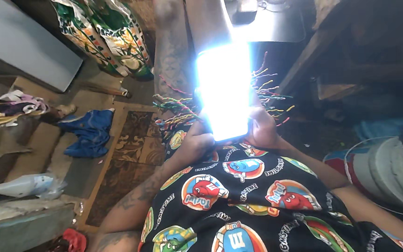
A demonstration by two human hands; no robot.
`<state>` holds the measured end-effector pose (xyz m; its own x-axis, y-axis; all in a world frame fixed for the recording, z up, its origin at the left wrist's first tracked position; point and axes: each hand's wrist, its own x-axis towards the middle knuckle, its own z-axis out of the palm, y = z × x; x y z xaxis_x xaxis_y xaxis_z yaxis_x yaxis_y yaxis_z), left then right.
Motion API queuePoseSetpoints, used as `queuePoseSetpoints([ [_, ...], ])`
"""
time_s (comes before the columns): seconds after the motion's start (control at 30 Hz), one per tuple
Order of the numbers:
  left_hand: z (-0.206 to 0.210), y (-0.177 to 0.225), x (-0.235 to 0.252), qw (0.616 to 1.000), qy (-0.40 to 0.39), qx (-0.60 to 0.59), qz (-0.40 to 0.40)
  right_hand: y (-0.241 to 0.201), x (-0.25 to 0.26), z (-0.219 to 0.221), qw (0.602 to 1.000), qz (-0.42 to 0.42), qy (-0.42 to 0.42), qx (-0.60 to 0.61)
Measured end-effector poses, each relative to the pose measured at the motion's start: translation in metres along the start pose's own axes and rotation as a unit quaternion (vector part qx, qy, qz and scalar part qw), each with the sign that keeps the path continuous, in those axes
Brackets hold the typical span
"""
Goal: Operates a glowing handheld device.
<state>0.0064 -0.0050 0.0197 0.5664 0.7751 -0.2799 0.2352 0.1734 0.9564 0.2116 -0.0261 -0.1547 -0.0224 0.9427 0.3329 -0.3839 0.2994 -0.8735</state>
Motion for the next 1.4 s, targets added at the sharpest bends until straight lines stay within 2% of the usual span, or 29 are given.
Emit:
queuePoseSetpoints([
  [0.03,-0.011,-0.034,0.02,0.992,-0.077,-0.068,0.07,-0.001,0.001,0.0,1.0,-0.004,-0.007,-0.009],
  [0.07,-0.024,-0.096,0.064,0.932,-0.224,-0.153,0.241,-0.002,0.001,0.0,1.0,-0.003,-0.008,-0.017],
  [0.1,-0.026,-0.122,0.088,0.915,-0.258,-0.156,0.269,-0.003,0.001,0.0,1.0,0.003,-0.001,-0.02],
  [0.23,-0.023,-0.129,0.093,0.936,-0.235,-0.131,0.229,-0.005,0.001,0.0,0.999,0.005,-0.004,-0.039],
  [0.37,-0.024,-0.13,0.093,0.931,-0.241,-0.139,0.237,-0.003,0.002,0.0,0.999,-0.007,0.0,-0.037],
  [0.47,-0.023,-0.124,0.09,0.935,-0.234,-0.125,0.235,-0.006,-0.001,0.003,0.998,0.014,0.022,-0.058],
  [0.93,-0.023,-0.126,0.09,0.931,-0.24,-0.138,0.238,-0.003,-0.001,-0.001,1.0,0.002,-0.013,-0.015],
  [1.0,-0.023,-0.126,0.089,0.933,-0.24,-0.137,0.229,-0.001,0.001,0.002,1.0,-0.003,0.002,0.007],
  [1.1,-0.023,-0.12,0.084,0.949,-0.223,-0.113,0.194,-0.005,0.007,0.003,0.999,-0.03,-0.029,-0.002],
  [1.27,-0.023,-0.124,0.089,0.935,-0.239,-0.12,0.232,-0.004,0.003,0.001,1.0,-0.01,-0.01,0.001],
  [1.4,-0.023,-0.124,0.089,0.941,-0.226,-0.118,0.223,-0.004,0.0,0.0,1.0,-0.001,-0.005,-0.026],
])
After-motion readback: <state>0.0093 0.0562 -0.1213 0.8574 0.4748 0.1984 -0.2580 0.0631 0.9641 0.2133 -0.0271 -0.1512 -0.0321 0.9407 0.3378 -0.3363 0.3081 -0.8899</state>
